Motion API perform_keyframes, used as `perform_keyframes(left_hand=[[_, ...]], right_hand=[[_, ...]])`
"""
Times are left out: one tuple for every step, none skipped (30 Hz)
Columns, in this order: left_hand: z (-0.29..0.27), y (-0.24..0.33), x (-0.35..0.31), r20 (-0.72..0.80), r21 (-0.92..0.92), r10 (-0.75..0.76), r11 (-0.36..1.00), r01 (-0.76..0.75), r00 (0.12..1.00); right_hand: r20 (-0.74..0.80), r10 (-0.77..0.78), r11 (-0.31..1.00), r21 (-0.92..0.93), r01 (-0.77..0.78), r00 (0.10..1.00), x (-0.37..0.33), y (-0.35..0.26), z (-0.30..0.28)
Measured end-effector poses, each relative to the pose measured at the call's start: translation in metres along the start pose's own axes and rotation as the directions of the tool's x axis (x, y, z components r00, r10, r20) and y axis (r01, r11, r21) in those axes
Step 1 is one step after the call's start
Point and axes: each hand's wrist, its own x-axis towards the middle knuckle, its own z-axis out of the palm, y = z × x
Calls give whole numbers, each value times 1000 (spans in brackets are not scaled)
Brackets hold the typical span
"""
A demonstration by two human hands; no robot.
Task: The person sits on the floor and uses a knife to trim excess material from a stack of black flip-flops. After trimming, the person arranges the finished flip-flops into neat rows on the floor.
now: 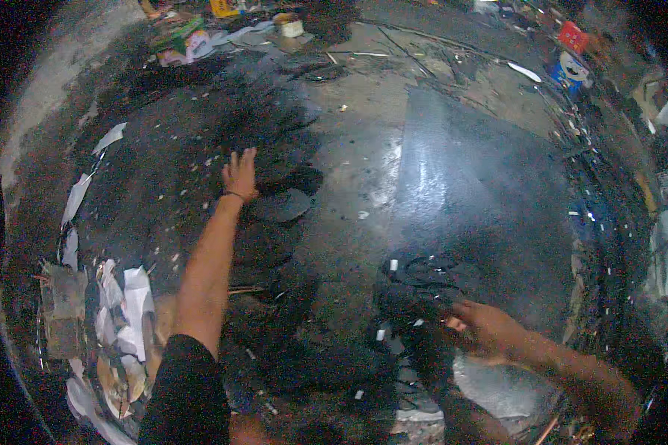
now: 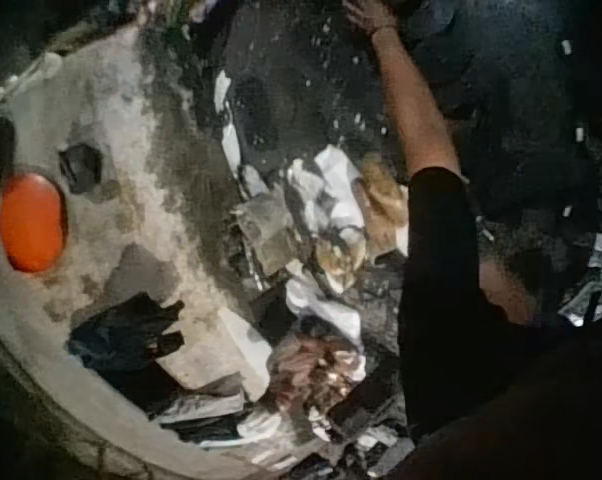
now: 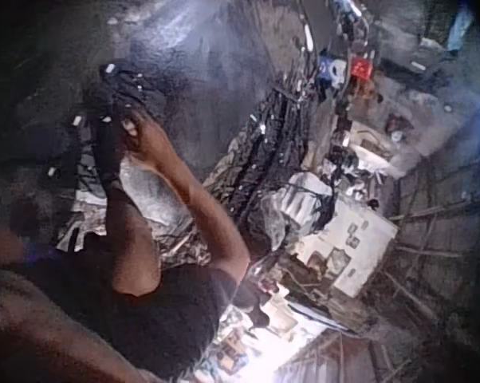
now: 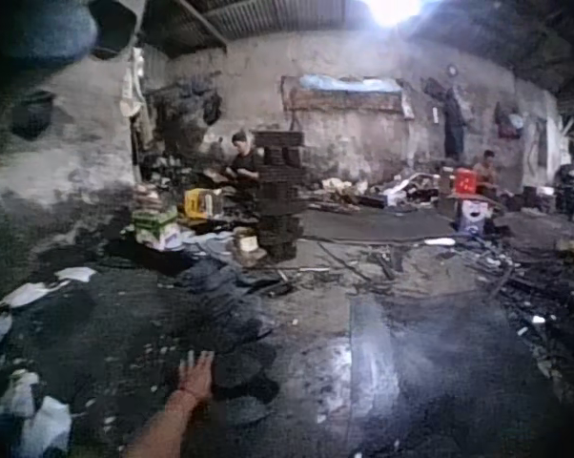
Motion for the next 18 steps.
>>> perform_keyframes(left_hand=[[-6,-8,9,-38,4,31,1000,-31,999],[-20,-3,8,-135,78,129,990,-119,982],[-38,-9,5,-224,87,196,980,-180,955],[-67,9,2,-169,122,173,981,-154,970],[-71,-5,-5,-326,127,233,971,-202,916],[-88,-4,-13,-323,48,240,970,-237,916],[-109,1,-23,-322,-36,236,965,-261,917],[-119,24,-36,-203,-290,303,890,-353,931],[-133,52,-45,-109,-521,379,766,-378,919],[-151,90,-67,125,-618,483,721,-313,867],[-161,145,-82,315,-712,586,666,-222,747],[-169,198,-89,423,-732,665,651,-201,616],[-173,234,-89,517,-744,721,645,-175,461],[-174,247,-82,507,-787,692,615,-50,514],[-162,258,-75,497,-831,676,551,76,544],[-140,260,-64,393,-903,669,410,128,631],[-116,260,-58,301,-950,630,266,165,716],[-93,274,-60,369,-919,567,103,381,737]], right_hand=[[-16,128,973,197,-122,992,-22,10,-11],[-60,205,949,256,-184,977,-43,39,-9],[-103,270,922,314,-226,957,-60,75,-3],[-138,366,880,372,-295,920,-81,98,2],[-273,316,919,326,-222,909,-80,95,1],[-407,265,950,265,-164,874,-67,91,-5],[-481,271,950,271,-152,834,-57,100,-4],[-514,283,949,271,-159,810,-39,98,-14],[-599,232,952,303,-52,766,-13,88,-30],[-672,166,940,329,90,721,20,77,-39],[-698,88,932,310,189,711,44,65,-52],[-689,100,902,366,227,718,53,72,-59],[-681,110,864,425,268,724,63,79,-65],[-629,179,802,539,258,757,72,99,-70],[-559,266,731,648,214,785,73,117,-68],[-537,465,590,781,206,704,72,131,-66],[-525,534,571,802,175,662,74,157,-52],[-513,603,556,819,140,611,76,192,-33]])
